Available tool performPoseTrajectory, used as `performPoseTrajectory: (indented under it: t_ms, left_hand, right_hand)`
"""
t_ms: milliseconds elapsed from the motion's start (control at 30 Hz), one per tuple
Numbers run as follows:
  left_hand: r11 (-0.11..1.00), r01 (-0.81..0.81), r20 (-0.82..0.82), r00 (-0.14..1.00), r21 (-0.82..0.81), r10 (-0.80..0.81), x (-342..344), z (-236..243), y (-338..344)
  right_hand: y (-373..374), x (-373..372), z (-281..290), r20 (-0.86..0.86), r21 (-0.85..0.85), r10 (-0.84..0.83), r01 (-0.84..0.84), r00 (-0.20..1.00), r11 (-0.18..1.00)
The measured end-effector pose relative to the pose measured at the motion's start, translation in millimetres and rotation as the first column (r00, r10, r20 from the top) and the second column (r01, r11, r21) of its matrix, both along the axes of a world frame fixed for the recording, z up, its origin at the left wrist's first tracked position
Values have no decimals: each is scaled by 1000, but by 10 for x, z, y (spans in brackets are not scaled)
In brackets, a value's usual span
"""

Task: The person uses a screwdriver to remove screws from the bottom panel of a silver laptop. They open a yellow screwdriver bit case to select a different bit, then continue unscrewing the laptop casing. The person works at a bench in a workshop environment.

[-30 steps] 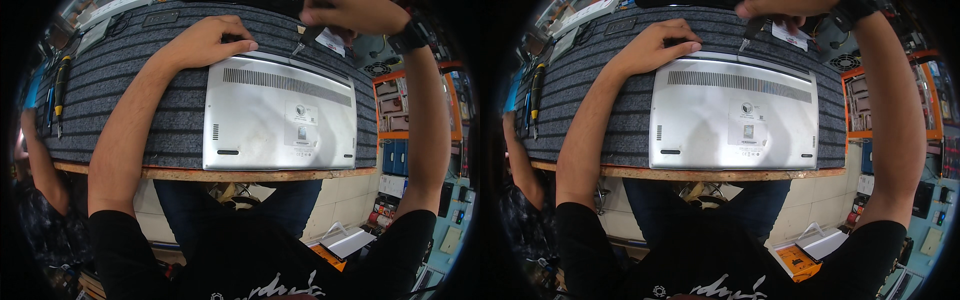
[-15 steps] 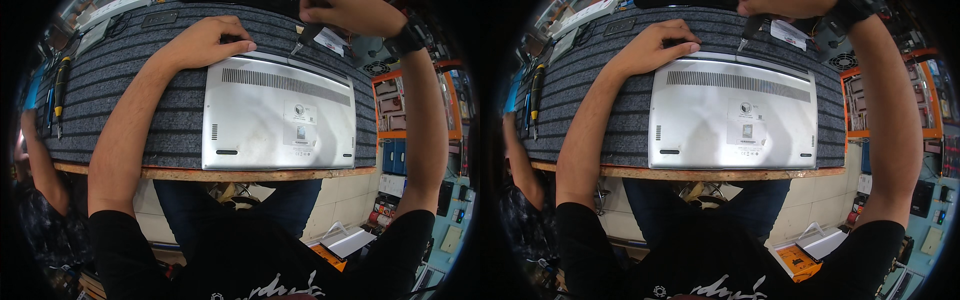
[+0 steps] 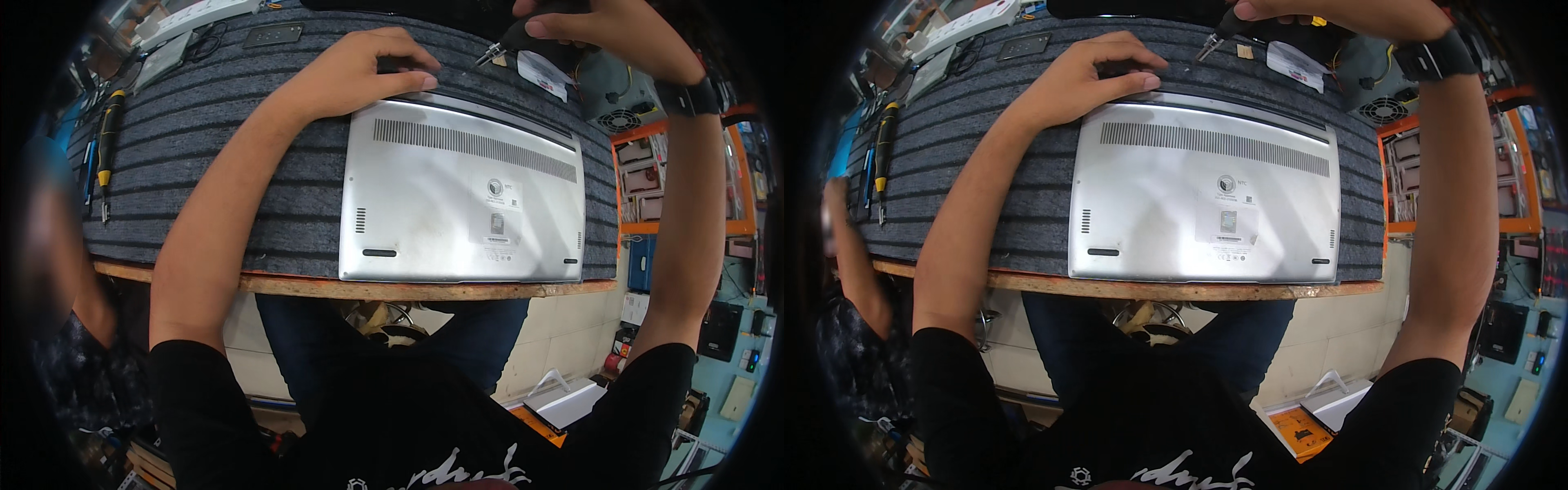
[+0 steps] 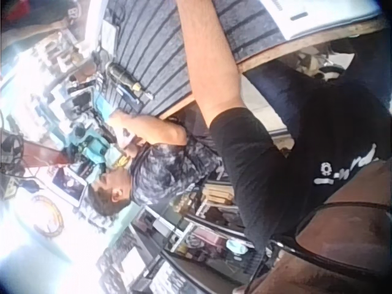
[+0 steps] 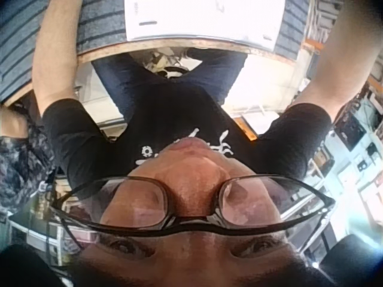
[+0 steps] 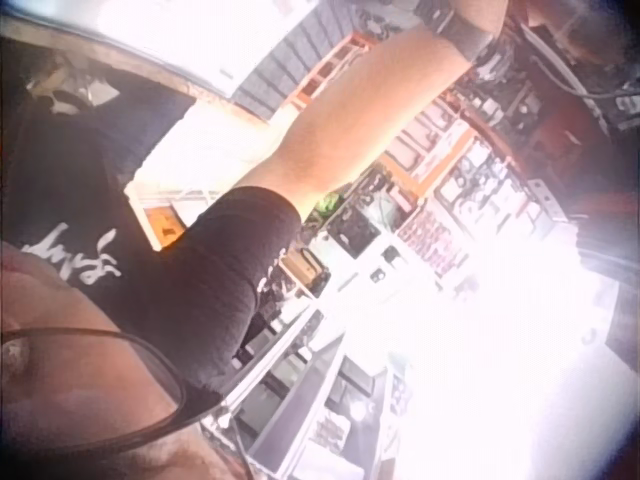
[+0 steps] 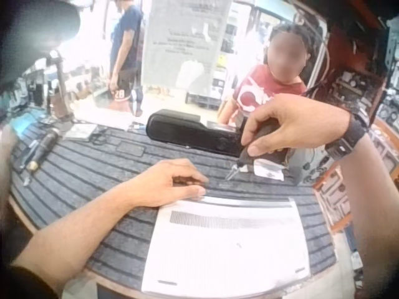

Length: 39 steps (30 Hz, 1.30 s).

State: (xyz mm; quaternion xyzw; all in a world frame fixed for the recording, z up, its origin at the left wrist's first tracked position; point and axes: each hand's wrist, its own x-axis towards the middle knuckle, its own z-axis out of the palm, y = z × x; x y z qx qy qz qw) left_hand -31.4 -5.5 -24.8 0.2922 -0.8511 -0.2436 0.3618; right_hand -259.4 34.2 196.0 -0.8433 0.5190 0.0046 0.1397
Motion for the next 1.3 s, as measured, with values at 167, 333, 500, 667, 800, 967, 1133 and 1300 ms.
performPoseTrajectory:
  t_ms: [167, 333, 500, 667, 800, 967, 1133, 1300]
  left_hand:
    - [987, -56, -88, 994, 150, 70, -85, 156, 84]
    - [961, -38, -143, 987, 275, 80, -61, 230, 103]
    - [957, -43, -130, 988, 285, 83, -17, 252, 146]
    - [972, -236, -73, 969, 7, 236, 305, 271, -101]
    - [845, -499, 12, 860, -190, 511, 1035, 234, -408]
    - [822, -554, 167, 805, -130, 569, 1277, 133, -599]
    - [826, -542, 228, 794, -152, 563, 1371, 104, -604]
    - [839, -544, 179, 823, -23, 539, 1417, 83, -615]
  right_hand:
    - [-16, -74, -64, 122, -24, -81, 84, 989, 996]
    - [-37, -117, -151, 159, -72, 24, -12, 987, 997]
    - [-243, -428, -595, 246, -228, 225, -170, 943, 959]
    - [-22, -771, -754, 416, -185, 48, 33, 908, 982]
    - [222, -1204, -1135, 676, -162, -39, 201, 735, 966]
    - [216, -1688, -1581, 819, -13, -143, 267, 556, 964]
    - [191, -1605, -1668, 880, 6, -166, 339, 445, 941]
    - [163, -1512, -1682, 913, 26, -151, 315, 379, 949]
